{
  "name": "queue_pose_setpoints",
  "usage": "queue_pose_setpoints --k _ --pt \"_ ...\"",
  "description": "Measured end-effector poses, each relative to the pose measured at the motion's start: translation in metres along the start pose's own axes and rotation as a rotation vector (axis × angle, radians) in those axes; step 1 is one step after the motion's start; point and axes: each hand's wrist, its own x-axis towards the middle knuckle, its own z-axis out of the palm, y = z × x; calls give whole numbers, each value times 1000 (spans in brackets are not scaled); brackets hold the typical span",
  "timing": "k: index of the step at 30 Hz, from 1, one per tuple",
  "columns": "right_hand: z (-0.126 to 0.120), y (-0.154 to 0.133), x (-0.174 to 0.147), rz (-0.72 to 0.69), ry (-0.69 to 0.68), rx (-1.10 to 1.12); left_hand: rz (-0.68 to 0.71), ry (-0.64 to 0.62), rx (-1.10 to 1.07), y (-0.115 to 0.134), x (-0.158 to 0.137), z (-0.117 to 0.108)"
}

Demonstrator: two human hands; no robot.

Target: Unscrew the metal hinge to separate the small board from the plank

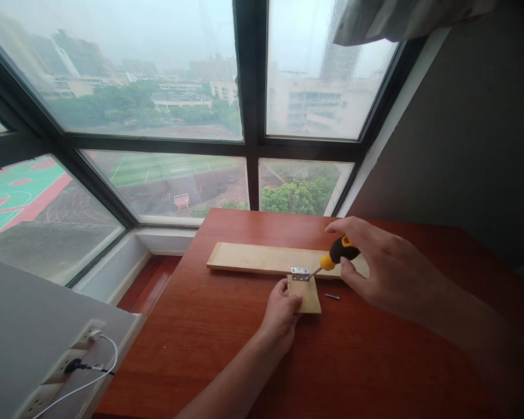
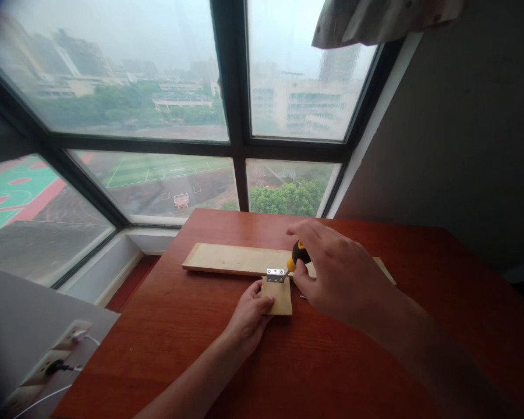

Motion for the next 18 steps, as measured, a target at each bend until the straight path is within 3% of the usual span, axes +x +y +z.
queue_pose_setpoints --k 2,8,15,18 --pt "-1 0 0 -19 -5 -7 -3 -1 -1 0 0 0" --pt "2 0 3 104 21 -100 -3 0 9 0 1 -1" --pt "0 -3 1 72 18 -93 -9 5 1 0 0 0" --pt "2 -3 3 141 34 -165 -10 0 15 0 0 0"
